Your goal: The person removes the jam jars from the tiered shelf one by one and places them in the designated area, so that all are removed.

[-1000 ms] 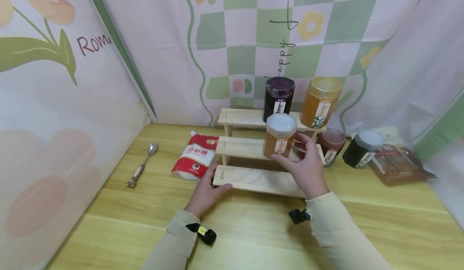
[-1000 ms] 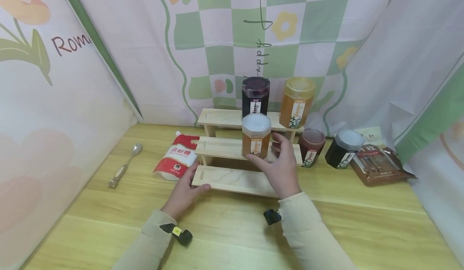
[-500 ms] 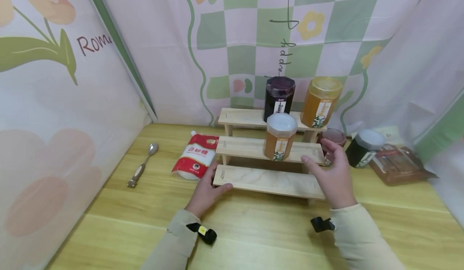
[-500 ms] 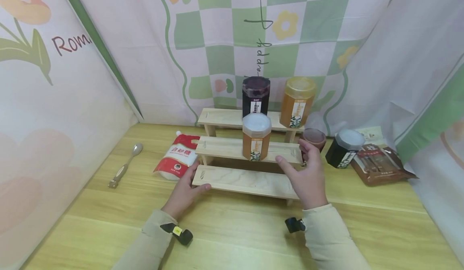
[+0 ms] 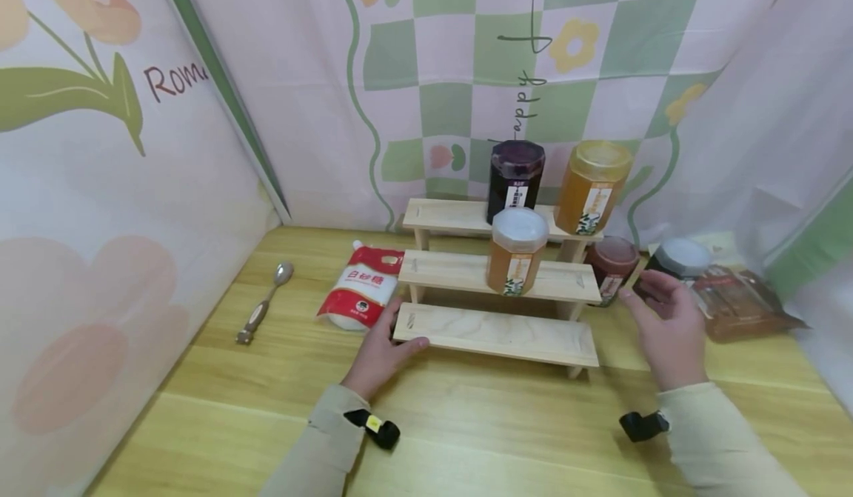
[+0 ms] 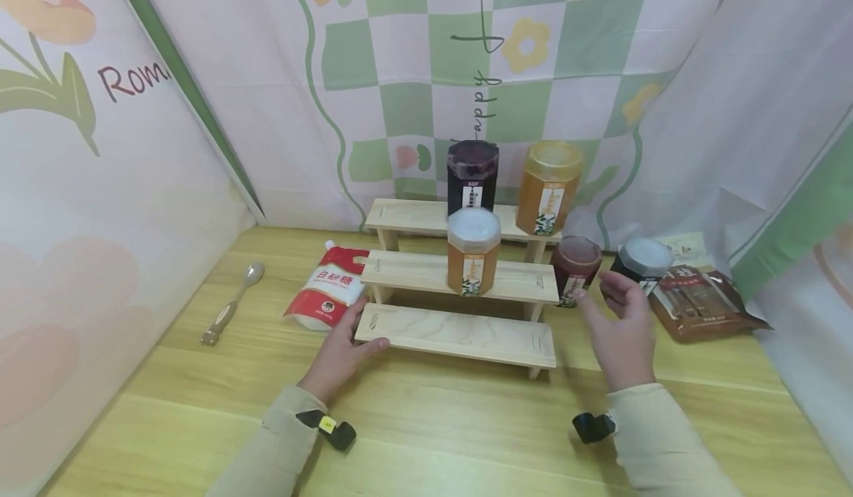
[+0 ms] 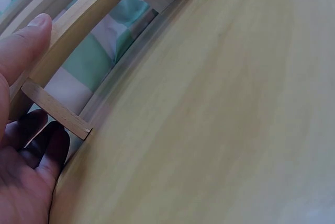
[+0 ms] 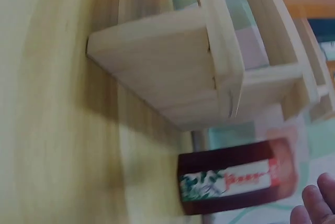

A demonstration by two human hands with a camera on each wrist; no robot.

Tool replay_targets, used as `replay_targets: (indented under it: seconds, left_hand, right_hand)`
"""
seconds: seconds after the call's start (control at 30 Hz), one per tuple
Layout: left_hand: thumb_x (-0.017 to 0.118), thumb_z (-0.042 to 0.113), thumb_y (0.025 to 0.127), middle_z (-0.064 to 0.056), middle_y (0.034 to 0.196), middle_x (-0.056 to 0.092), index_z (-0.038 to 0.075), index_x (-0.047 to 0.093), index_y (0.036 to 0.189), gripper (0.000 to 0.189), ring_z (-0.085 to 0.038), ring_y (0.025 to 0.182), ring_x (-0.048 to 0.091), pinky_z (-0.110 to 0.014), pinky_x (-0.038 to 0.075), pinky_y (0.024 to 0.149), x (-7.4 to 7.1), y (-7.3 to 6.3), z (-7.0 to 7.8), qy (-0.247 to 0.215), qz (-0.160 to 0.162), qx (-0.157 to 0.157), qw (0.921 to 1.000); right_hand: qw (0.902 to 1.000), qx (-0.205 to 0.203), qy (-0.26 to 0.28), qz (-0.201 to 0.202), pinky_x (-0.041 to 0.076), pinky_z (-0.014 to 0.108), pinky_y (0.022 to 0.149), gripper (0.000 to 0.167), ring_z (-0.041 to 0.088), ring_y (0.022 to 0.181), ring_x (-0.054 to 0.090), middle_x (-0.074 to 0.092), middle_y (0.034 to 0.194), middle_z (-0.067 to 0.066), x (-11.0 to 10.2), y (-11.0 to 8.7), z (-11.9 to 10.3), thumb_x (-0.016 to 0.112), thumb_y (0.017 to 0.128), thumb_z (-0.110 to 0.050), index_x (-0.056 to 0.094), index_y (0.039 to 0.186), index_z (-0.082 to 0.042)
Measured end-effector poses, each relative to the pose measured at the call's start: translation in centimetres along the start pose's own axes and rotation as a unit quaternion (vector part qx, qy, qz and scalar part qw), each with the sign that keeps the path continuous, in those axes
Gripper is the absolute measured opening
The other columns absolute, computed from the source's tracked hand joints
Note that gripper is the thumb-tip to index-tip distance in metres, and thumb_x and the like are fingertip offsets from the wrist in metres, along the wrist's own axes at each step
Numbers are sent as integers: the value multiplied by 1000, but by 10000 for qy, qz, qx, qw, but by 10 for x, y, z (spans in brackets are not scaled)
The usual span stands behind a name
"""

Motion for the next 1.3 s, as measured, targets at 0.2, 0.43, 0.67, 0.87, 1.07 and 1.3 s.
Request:
replay_targets:
  seconds: [0.2, 0.43, 0.67, 0.87, 1.07, 1.3]
  left_hand:
    - [81, 37, 84, -10, 149, 48, 18, 25, 160, 96, -27, 131, 51, -48, 40, 111, 0, 0, 0, 16, 20, -28, 10000]
    - [81, 37, 84, -10, 149, 49, 18, 26, 160, 96, -27, 130, 51, -49, 40, 111, 0, -1, 2, 13, 15, -24, 10000]
    - [82, 42, 81, -10, 148, 49, 19, 25, 160, 100, -26, 130, 51, -48, 39, 112, 0, -1, 0, -20, -7, -125, 9999]
    - [82, 43, 82, -10, 149, 49, 18, 25, 160, 100, -27, 130, 50, -48, 39, 112, 0, -1, 0, -6, 3, -90, 10000]
    - [82, 42, 82, -10, 149, 49, 19, 26, 160, 99, -26, 131, 50, -48, 39, 112, 0, 0, -2, 55, 25, -66, 10000]
    - [82, 40, 82, -8, 149, 49, 20, 26, 159, 97, -26, 130, 51, -47, 40, 112, 0, 0, -2, 61, 48, -100, 9999]
  right_hand:
    - [9968, 705, 203, 329, 43, 7, 90, 60, 10, 119, 51, 54, 121, -16, -25, 13, 27, 77, 90, -29, 50, 143, -16]
    - [9792, 1491, 1170, 721, 42, 9, 91, 68, 6, 116, 47, 51, 122, -14, -43, 28, 52, 86, 81, -21, 49, 138, -21]
    - [9793, 1616, 797, 923, 33, 25, 113, 85, 9, 126, 44, 46, 128, -17, -49, 42, 59, 89, 77, -27, 40, 146, -24]
    - [9823, 1718, 523, 524, 26, 36, 120, 105, 17, 148, 25, 24, 163, 0, -40, 59, 71, 85, 79, -36, 16, 158, -27]
    - [9876, 1541, -306, 7, 23, 48, 121, 109, 31, 150, 21, 18, 166, 11, -35, 75, 80, 80, 80, -51, 12, 161, -21]
    - [9888, 1246, -660, -483, 20, 61, 117, 115, 45, 147, 20, 17, 164, 21, -30, 92, 93, 78, 81, -55, 9, 161, -10]
Point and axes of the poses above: each hand's wrist, its own y-axis towards the middle knuckle, its own x-axis out of the palm, z = x × y, the point moved 9 cm from there along y, towards the middle knuckle
